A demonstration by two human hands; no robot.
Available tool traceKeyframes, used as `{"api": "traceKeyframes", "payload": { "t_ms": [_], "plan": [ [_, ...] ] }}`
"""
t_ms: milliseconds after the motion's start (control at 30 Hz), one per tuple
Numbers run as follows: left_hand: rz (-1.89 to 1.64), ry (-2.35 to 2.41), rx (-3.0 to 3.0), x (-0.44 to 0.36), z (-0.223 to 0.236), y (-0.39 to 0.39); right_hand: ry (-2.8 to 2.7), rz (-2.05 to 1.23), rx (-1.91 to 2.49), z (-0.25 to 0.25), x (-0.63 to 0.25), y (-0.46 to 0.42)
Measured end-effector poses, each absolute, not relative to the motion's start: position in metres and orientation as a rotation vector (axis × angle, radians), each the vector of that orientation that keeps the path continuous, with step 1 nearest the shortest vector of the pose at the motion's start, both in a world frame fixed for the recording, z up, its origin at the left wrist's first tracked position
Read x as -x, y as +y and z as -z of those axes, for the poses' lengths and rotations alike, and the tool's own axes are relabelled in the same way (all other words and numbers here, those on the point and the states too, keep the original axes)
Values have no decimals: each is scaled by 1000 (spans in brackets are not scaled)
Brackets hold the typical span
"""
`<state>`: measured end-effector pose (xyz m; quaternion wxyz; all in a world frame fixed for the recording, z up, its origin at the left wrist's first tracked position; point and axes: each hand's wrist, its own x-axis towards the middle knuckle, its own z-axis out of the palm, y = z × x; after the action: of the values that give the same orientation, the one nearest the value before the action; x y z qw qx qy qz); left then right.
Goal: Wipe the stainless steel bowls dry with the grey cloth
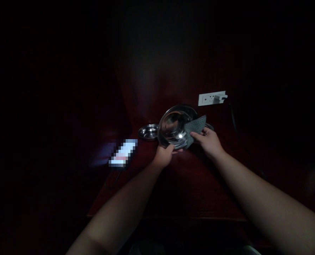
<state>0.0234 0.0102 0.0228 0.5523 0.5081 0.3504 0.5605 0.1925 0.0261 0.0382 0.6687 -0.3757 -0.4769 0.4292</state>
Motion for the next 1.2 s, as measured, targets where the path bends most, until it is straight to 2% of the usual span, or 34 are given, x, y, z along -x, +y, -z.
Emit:
{"api": "traceKeyframes", "payload": {
  "t_ms": [200,400,533,767,1200],
  "plan": [
    [-1309,837,-1174,-24,-23,9,-977,-1203,751,-35,-189,23],
    [-1272,810,-1245,-26,-23,4,-948,-1249,753,-34,-187,22],
    [-1234,818,-1244,-26,-26,3,-977,-1105,784,-32,-183,24],
    [-1180,844,-1156,-27,-30,2,-954,-546,996,-32,-182,27],
    [-1223,857,-1111,-25,-28,3,-1000,-473,965,-32,-186,30]
  ]
}}
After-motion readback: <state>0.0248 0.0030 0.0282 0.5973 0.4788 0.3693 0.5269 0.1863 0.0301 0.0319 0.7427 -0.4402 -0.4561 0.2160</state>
